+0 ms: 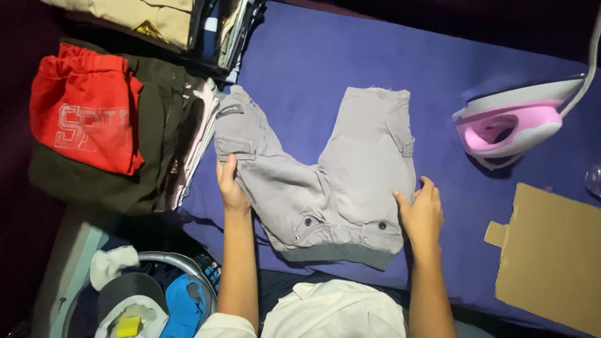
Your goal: The person irons a pair of gray shorts on a blue surface using a pink and white iron. They smooth the fabric, fold the shorts, and iron the folded garment before placing it on a stack of other clothes.
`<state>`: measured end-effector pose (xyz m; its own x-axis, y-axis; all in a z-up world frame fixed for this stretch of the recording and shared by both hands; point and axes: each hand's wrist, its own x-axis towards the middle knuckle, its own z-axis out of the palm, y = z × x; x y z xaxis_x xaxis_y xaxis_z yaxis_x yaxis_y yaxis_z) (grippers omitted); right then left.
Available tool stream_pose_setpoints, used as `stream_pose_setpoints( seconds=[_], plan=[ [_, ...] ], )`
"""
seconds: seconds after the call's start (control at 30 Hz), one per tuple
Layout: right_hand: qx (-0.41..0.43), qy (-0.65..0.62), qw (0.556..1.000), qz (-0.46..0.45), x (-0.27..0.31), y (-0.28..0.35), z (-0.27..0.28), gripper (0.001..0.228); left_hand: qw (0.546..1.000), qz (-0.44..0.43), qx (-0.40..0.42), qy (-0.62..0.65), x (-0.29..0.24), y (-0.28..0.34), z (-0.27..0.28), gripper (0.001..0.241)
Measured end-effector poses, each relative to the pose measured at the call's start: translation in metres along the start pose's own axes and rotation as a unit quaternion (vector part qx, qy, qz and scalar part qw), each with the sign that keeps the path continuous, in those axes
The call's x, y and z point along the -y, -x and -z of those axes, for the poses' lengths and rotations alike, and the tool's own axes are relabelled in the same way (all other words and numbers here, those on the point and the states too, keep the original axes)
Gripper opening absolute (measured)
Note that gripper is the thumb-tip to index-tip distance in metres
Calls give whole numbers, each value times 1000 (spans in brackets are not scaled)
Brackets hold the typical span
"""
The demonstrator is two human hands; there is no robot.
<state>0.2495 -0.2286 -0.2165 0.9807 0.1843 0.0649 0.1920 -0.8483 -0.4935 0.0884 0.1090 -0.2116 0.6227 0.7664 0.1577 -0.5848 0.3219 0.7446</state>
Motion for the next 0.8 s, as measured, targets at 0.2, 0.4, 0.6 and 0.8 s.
stream_pose_setpoints(
  seconds=[0.2, 0.4, 0.6, 0.8],
  plan=[
    [147, -74, 984, -74, -40, -1, -1, 42, 997, 24, -9, 67, 6, -25, -1, 52],
    [168, -559, 811, 34, -72, 59, 37, 58, 995, 49, -7, 81, -7, -86, 2, 47],
    [239, -754, 607, -73, -95, 116, -1, 90, 861, 67, 72, -499, 48, -102, 42, 38],
    [342, -822, 440, -112, -90, 108, -22, 101, 821, 56, -41, -566, 25, 0, 2, 41]
  ],
)
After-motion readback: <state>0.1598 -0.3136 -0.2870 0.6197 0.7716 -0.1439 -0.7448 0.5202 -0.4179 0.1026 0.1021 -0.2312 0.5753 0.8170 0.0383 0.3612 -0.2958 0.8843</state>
